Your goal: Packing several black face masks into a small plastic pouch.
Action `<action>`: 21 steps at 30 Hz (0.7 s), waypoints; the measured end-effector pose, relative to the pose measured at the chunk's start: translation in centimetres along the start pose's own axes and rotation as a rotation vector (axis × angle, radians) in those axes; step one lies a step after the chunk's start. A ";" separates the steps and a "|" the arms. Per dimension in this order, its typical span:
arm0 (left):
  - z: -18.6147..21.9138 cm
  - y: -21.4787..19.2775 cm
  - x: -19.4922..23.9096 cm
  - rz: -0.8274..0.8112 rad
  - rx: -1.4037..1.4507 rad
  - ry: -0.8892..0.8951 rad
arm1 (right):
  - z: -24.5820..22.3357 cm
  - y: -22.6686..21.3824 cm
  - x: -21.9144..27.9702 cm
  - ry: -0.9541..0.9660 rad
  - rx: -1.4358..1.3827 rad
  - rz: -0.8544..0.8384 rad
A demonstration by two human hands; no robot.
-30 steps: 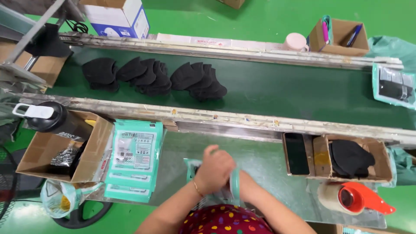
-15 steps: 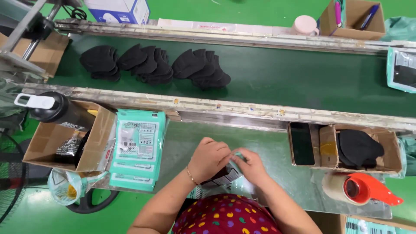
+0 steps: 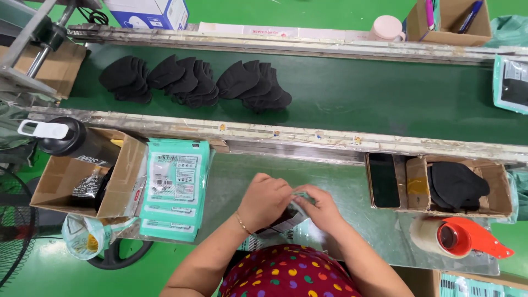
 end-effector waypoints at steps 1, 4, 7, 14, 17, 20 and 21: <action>0.4 0.3 0.0 -0.024 0.006 0.022 | 1.9 -0.2 0.4 0.102 0.086 0.044; 0.9 0.3 0.0 -0.040 -0.009 0.055 | 3.6 -0.5 0.8 0.211 0.186 0.104; 1.0 -0.4 0.0 -0.028 -0.021 0.079 | 2.4 -0.9 0.1 0.171 0.133 0.071; -0.1 -1.2 -0.2 -0.002 0.052 -0.011 | -0.5 -1.4 0.3 0.073 0.596 0.094; -0.5 -1.6 0.1 0.029 0.081 -0.003 | 0.0 -1.6 0.7 0.036 0.278 -0.001; -3.3 -0.8 -0.4 0.020 0.156 -0.080 | 4.5 -3.8 1.9 0.177 0.419 0.026; -4.8 -0.3 -0.9 0.022 0.156 -0.081 | 6.3 -4.7 2.7 0.177 0.420 0.024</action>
Point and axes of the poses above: each hand's wrist, its own x-axis away from the middle knuckle, its own y-axis out of the palm, z = x × y, the point moved 8 cm from there along -x, towards the middle knuckle, and after that the axes turned 6 degrees about -z, right-handed, at the moved point
